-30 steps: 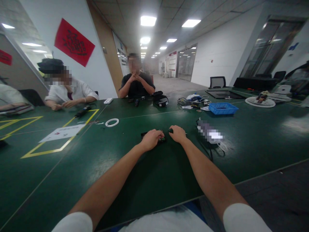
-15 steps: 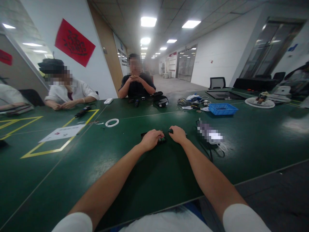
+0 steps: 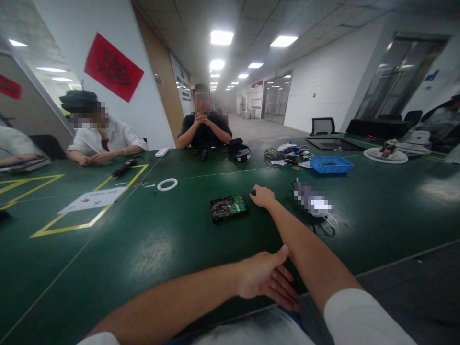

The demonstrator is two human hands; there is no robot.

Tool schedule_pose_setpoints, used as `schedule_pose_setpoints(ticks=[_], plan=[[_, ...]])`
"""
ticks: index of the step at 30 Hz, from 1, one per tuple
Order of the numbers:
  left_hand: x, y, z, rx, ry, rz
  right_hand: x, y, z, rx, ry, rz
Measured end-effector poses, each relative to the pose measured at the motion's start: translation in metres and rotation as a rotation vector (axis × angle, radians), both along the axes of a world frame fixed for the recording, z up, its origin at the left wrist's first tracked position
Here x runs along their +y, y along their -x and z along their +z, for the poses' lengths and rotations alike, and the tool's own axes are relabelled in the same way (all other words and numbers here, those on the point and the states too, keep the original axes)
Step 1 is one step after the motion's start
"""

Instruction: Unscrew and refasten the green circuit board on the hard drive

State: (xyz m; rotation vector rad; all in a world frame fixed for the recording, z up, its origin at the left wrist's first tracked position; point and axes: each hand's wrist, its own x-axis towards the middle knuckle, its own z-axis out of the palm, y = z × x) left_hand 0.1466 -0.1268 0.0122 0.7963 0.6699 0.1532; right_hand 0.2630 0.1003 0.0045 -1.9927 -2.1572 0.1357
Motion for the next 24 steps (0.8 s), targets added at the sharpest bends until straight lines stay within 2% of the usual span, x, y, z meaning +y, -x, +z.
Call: schedule_pose_setpoints(ticks=[1,3,6,8,11,16,18,20,24], plan=[[-0.013,-0.008,-0.004,-0.057,0.091,0.002,0.003,0.0,0.001,-0.002,0.01,-0.003],[-0.034,-0.024,-0.008,-0.215,0.187,0.128,0.009,0.0,0.001,-0.007,0.03,-0.01],[-0.051,-0.038,-0.003,-0.412,0.155,0.358,0.013,0.0,0.001,-0.013,0.058,-0.017],[-0.053,-0.041,0.002,-0.45,0.111,0.457,0.013,0.0,0.002,-0.016,0.07,-0.017],[-0.05,-0.039,0.0,-0.436,0.175,0.381,0.012,0.0,0.003,-0.019,0.078,-0.019],[-0.053,-0.042,-0.03,-0.321,0.272,0.127,0.011,0.001,0.004,-0.023,0.08,-0.027],[-0.056,-0.045,-0.035,-0.287,0.288,0.027,0.01,0.002,0.004,-0.027,0.081,-0.026],[-0.058,-0.044,-0.03,-0.298,0.247,0.064,0.01,0.002,0.004,-0.031,0.081,-0.024],[-0.06,-0.036,0.001,-0.439,0.08,0.407,0.01,0.002,0.004,-0.034,0.087,-0.026]])
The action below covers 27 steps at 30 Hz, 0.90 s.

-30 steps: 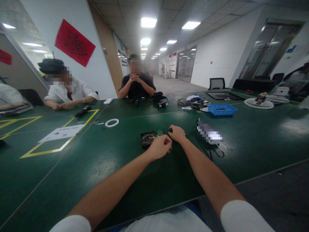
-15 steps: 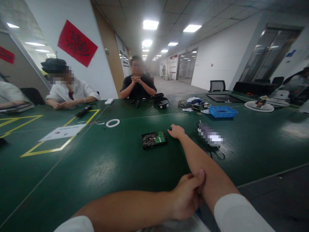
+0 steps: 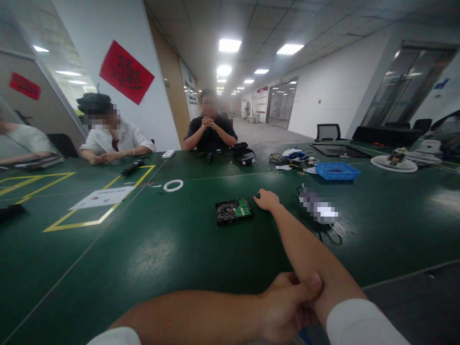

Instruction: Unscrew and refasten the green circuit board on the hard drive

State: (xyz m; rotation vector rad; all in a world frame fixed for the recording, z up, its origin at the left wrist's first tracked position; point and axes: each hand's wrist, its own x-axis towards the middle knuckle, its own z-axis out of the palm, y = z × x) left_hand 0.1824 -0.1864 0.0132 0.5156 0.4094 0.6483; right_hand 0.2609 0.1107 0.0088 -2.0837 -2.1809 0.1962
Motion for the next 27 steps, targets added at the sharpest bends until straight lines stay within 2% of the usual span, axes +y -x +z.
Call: schedule_pose_setpoints(ticks=[2,3,5,7,8,9,10,11,13,15,16,18,20,21,23,25,27], plan=[[-0.002,0.001,0.005,-0.034,-0.002,0.059,0.001,0.0,0.0,0.0,0.006,-0.001],[-0.004,0.0,0.002,-0.027,0.013,0.037,0.002,-0.001,-0.001,0.0,0.007,0.0],[-0.008,-0.007,-0.014,0.017,0.058,-0.102,0.003,-0.001,-0.002,-0.001,0.008,0.0],[-0.011,-0.014,-0.032,0.011,0.068,-0.344,0.004,-0.001,-0.003,-0.001,0.008,0.002],[-0.011,-0.016,-0.038,0.0,0.053,-0.412,0.005,-0.002,-0.003,-0.002,0.008,0.003],[-0.01,-0.017,-0.04,0.008,0.048,-0.426,0.005,-0.002,-0.004,-0.002,0.008,0.003],[-0.008,-0.016,-0.038,0.03,0.057,-0.405,0.005,-0.002,-0.004,-0.002,0.008,0.003],[-0.006,-0.014,-0.032,0.06,0.068,-0.325,0.006,-0.002,-0.004,-0.002,0.007,0.003],[0.001,-0.006,-0.014,0.057,0.024,-0.074,0.005,-0.003,-0.003,-0.002,0.006,0.002],[0.005,0.001,0.001,-0.009,-0.017,0.032,0.005,-0.003,-0.003,-0.001,0.004,0.006],[0.006,0.002,0.004,-0.028,-0.022,0.051,0.004,-0.003,-0.002,-0.001,0.002,0.009],[0.004,0.0,-0.002,-0.031,0.001,-0.039,0.004,-0.003,-0.002,0.001,-0.001,0.012],[0.0,-0.007,-0.019,-0.038,0.059,-0.295,0.002,-0.003,-0.003,0.0,-0.003,0.01],[-0.002,-0.011,-0.028,-0.065,0.048,-0.384,0.002,-0.002,-0.003,-0.001,-0.005,0.006],[-0.004,-0.014,-0.037,-0.055,0.034,-0.46,0.0,-0.001,-0.003,-0.006,-0.013,-0.001],[-0.002,-0.011,-0.032,0.025,0.071,-0.376,-0.001,0.0,-0.004,-0.01,-0.019,-0.005],[0.003,-0.003,-0.017,0.07,0.063,-0.156,-0.001,0.0,-0.004,-0.011,-0.021,-0.005]])
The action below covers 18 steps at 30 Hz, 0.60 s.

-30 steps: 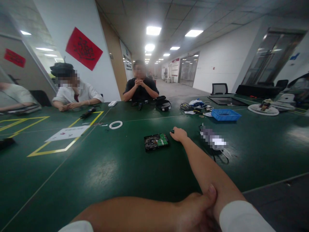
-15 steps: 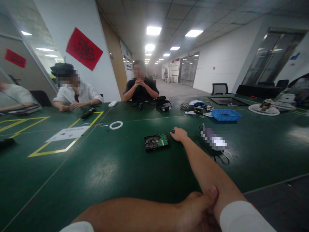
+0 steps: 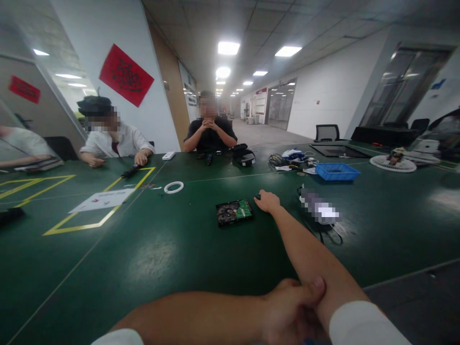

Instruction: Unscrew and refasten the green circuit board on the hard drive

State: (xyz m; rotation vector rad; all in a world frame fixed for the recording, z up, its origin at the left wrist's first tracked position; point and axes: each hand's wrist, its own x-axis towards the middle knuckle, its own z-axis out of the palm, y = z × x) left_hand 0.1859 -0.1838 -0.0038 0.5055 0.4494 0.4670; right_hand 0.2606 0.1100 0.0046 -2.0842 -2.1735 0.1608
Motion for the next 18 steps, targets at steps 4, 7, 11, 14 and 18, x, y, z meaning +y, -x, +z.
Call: schedule_pose_setpoints(ticks=[4,7,11,14,18], plan=[[0.007,0.01,0.019,-0.06,-0.014,0.101,0.001,0.001,-0.001,0.0,0.006,-0.002],[0.007,0.006,0.005,-0.042,0.062,-0.059,0.001,0.001,0.0,0.002,0.008,-0.001],[0.005,-0.002,-0.018,-0.015,0.098,-0.276,0.0,0.001,0.001,0.005,0.005,-0.002],[0.008,0.0,-0.018,-0.017,0.046,-0.252,-0.001,0.001,0.002,0.008,0.003,-0.006],[0.017,0.011,-0.011,0.048,-0.056,-0.262,-0.002,0.001,0.003,0.013,0.008,0.002]])
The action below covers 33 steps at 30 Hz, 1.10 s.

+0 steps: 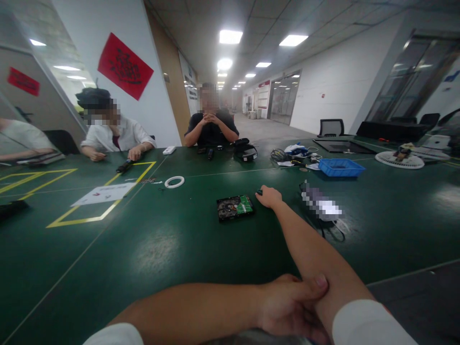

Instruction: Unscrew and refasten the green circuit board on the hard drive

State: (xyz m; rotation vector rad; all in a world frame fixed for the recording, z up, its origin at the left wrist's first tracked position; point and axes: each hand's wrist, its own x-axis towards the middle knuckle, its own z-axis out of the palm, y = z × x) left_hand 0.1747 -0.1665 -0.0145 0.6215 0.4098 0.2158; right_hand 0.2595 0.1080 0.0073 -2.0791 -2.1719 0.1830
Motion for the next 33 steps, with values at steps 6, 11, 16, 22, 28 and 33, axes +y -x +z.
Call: schedule_pose_setpoints(ticks=[6,11,16,22,28,33], plan=[[0.001,0.006,0.01,-0.034,0.004,-0.002,-0.001,-0.002,-0.002,0.008,0.002,0.008],[-0.003,0.008,0.032,-0.171,-0.025,0.353,0.0,-0.001,-0.003,-0.006,-0.016,-0.012],[-0.004,0.01,0.028,-0.142,0.027,0.176,0.0,-0.001,-0.002,-0.001,-0.008,-0.017],[-0.005,0.004,0.009,-0.1,0.004,-0.059,0.0,-0.001,0.0,-0.013,-0.016,-0.012],[0.006,0.016,0.02,0.106,-0.221,0.006,-0.005,0.0,0.003,-0.013,-0.029,-0.004],[0.036,0.036,0.045,0.325,-0.5,0.198,-0.013,0.004,0.0,-0.031,-0.084,-0.015]])
